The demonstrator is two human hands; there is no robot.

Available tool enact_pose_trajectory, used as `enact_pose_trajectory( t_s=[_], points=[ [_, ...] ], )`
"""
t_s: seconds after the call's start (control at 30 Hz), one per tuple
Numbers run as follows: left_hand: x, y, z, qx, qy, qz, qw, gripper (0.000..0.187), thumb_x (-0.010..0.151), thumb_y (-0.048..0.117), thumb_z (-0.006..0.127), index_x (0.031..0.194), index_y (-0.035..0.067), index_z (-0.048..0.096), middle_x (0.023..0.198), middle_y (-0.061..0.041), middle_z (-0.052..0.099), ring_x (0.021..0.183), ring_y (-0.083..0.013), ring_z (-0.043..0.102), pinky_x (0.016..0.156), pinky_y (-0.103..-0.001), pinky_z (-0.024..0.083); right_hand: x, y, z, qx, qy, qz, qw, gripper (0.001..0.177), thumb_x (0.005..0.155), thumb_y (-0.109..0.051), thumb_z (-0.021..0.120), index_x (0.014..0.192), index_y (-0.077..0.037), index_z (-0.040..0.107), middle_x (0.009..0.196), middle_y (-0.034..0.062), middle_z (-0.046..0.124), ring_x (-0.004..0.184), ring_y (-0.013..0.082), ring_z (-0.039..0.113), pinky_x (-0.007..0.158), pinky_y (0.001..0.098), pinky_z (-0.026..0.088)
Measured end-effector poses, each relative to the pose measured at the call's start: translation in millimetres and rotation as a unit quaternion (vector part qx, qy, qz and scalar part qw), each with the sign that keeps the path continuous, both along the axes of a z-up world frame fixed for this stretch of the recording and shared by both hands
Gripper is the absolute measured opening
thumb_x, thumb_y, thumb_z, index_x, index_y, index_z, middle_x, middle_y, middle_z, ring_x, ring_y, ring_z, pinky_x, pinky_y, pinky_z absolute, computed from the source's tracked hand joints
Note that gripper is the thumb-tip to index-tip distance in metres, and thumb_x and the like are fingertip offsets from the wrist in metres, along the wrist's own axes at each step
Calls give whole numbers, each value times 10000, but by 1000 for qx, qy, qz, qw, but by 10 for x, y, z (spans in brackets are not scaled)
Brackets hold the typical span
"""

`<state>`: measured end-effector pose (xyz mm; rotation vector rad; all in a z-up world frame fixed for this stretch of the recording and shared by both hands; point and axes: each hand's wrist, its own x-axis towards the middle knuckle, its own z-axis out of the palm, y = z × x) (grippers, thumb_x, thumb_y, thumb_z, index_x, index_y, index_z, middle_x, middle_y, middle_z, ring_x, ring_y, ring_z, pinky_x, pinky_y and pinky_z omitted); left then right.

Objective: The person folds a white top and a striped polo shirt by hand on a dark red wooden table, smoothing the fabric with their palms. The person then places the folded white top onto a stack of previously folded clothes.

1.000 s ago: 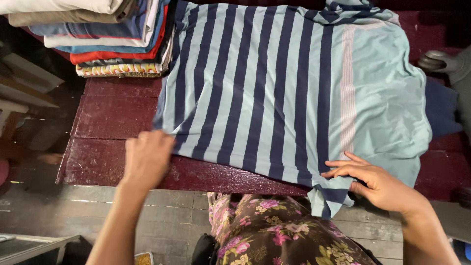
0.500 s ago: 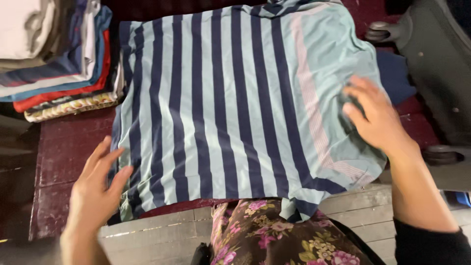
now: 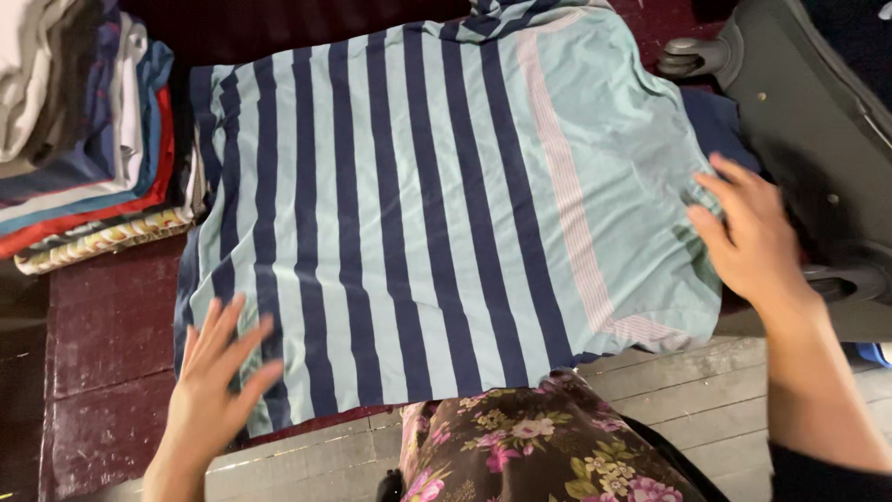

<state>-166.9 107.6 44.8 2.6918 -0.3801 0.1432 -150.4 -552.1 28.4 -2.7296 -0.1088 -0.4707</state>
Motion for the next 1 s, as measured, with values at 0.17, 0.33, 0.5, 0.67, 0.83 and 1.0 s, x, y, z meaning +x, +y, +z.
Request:
enact_pose_trajectory(
  t_s=[0.17, 0.33, 0.5, 0.67, 0.83, 1.0],
  points=[
    [-355, 375, -149, 24, 132, 6, 991, 488, 629, 409, 882, 1074, 224, 803, 1599, -97, 374, 1532, -354, 189, 1163, -606, 115, -441, 17, 178, 67, 167, -106, 978, 241, 956, -317, 704, 1039, -93, 733, 1032, 61, 682, 858, 254, 666, 801, 385, 529],
    [-404, 608, -408, 4, 120, 23, 993, 292, 708, 346, 798, 959, 198, 785, 1619, -43, 417, 1570, -287, 239, 1227, -595, 133, -421, 154, 180, 24, 227, -86, 970, 235, 858, -291, 759, 929, -73, 707, 941, 87, 653, 806, 270, 656, 742, 382, 523],
    [-414, 694, -408, 6, 132, 40, 990, 200, 777, 313, 772, 944, 207, 798, 1615, 22, 442, 1573, -222, 263, 1245, -581, 173, -531, 221, 354, -39, 179, -71, 981, 226, 883, -263, 745, 1013, -84, 700, 1070, 63, 670, 972, 272, 651, 817, 393, 526],
    [-508, 722, -344, -13, 152, 48, 987, 323, 741, 287, 764, 1051, 209, 807, 1620, 14, 431, 1572, -215, 261, 1234, -594, 161, -849, 266, 431, -82, 106, 124, 983, 231, 744, -138, 696, 972, -173, 708, 1192, -2, 691, 1075, 223, 629, 897, 393, 537],
    [-441, 672, -346, 6, 136, 55, 989, 187, 784, 306, 744, 925, 210, 820, 1592, 22, 472, 1560, -211, 296, 1233, -590, 180, -932, 434, 149, -212, -4, 261, 942, 473, 707, -18, 666, 1153, -148, 756, 1329, 89, 658, 1245, 295, 577, 975, 505, 501],
    [-401, 779, -405, 64, 143, 62, 986, 151, 837, 312, 694, 861, 219, 810, 1505, 58, 578, 1516, -180, 364, 1255, -580, 172, -912, 305, 80, -146, -25, 243, 959, 323, 772, -7, 650, 1078, -85, 720, 1301, 43, 707, 1231, 248, 634, 958, 404, 521]
  ],
)
